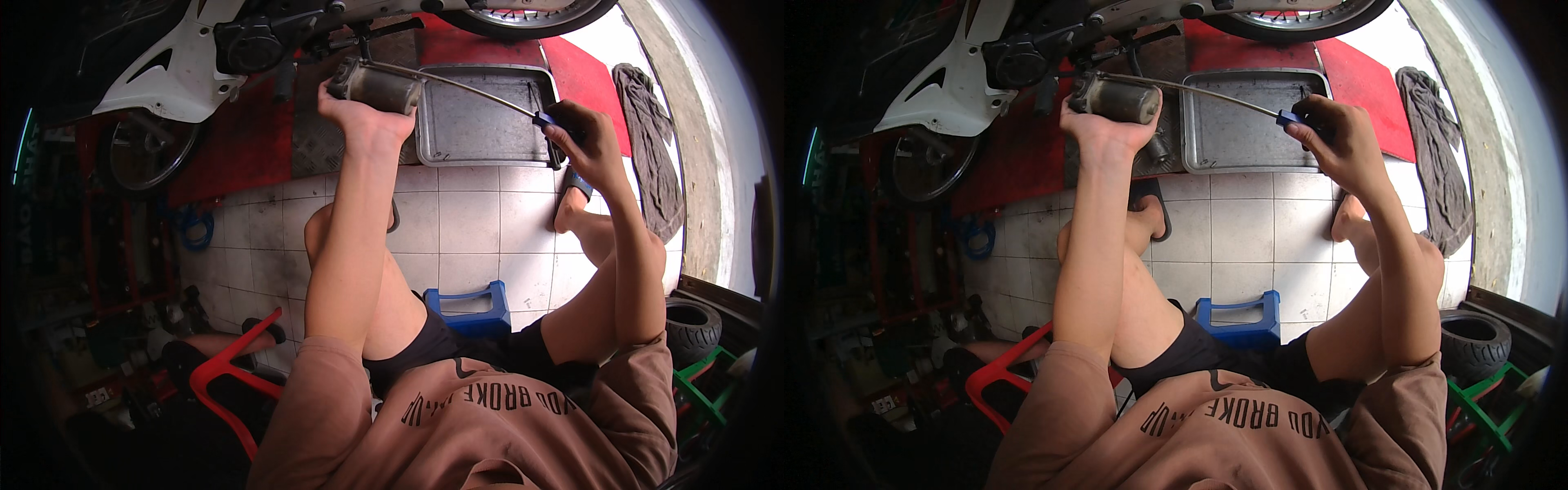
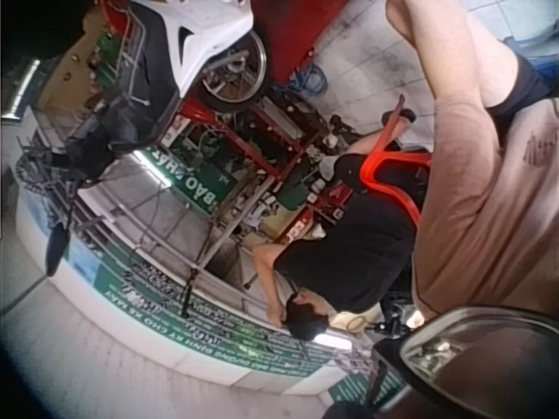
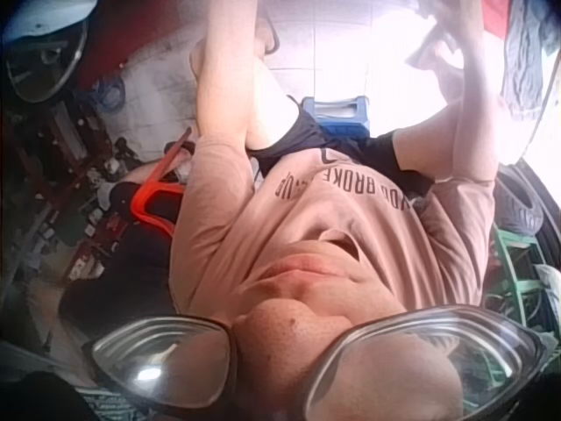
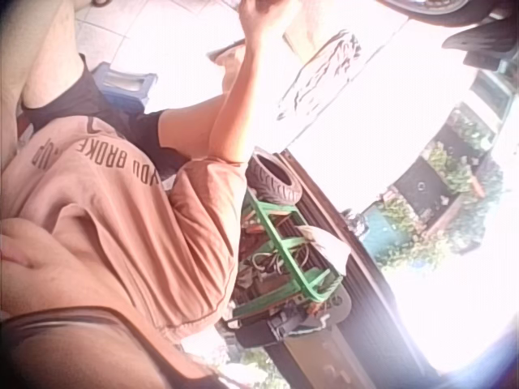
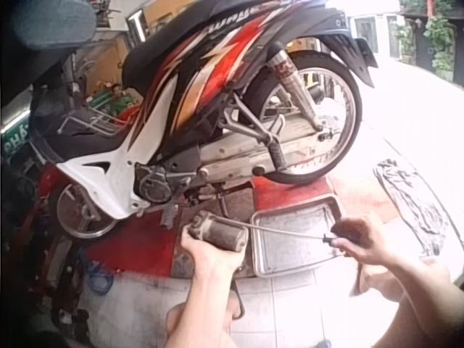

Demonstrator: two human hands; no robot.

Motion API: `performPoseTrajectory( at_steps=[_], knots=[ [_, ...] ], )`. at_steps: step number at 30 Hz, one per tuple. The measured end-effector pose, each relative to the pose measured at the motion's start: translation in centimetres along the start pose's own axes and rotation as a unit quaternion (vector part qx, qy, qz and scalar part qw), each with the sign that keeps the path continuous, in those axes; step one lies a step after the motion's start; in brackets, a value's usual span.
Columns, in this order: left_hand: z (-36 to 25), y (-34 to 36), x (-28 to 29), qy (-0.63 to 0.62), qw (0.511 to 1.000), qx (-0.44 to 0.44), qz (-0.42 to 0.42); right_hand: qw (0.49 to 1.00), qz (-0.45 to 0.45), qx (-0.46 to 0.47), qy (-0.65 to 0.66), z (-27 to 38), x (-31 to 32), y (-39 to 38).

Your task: The person holds a metal motorcycle part and uses a long screwdriver to poke and scrape the interior components before setting the tool down.

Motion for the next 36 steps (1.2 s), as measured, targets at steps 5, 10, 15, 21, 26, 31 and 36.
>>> performPoseTrajectory(
  at_steps=[5,10,15,21,26,31,36],
  knots=[
    [-0.1,0.0,0.3,0.000,1.000,-0.002,-0.007,1.000,0.007,-0.024,-0.016,1.0,-0.1,0.0],
    [0.0,0.1,0.0,-0.002,1.000,0.001,-0.003,0.996,-0.067,0.053,0.034,1.6,0.2,-0.2],
    [-0.3,0.0,0.2,0.005,1.000,-0.007,-0.008,1.000,-0.010,-0.018,-0.002,-0.7,0.1,0.3],
    [-0.1,0.2,0.2,-0.010,1.000,0.002,-0.004,0.991,-0.113,0.059,0.044,1.7,-0.3,-0.3],
    [-0.3,0.1,0.2,-0.010,1.000,0.000,-0.006,0.996,0.015,-0.045,-0.070,-0.5,0.0,0.1],
    [0.5,-0.1,-0.1,-0.011,1.000,0.011,-0.004,0.995,-0.082,0.050,0.030,0.9,-0.1,0.0],
    [0.3,0.2,0.3,-0.019,1.000,0.021,-0.005,0.995,-0.089,0.048,0.023,0.9,-0.2,0.2]
  ],
)
Point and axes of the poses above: each hand's wrist, its own y-axis towards the middle knuckle, its own x-axis out of the back of the hand, z = x × y, the point moved 4 cm from there along y, towards the middle knuckle, and after that the axes turned 14 degrees about -x, right-handed, at the moved point
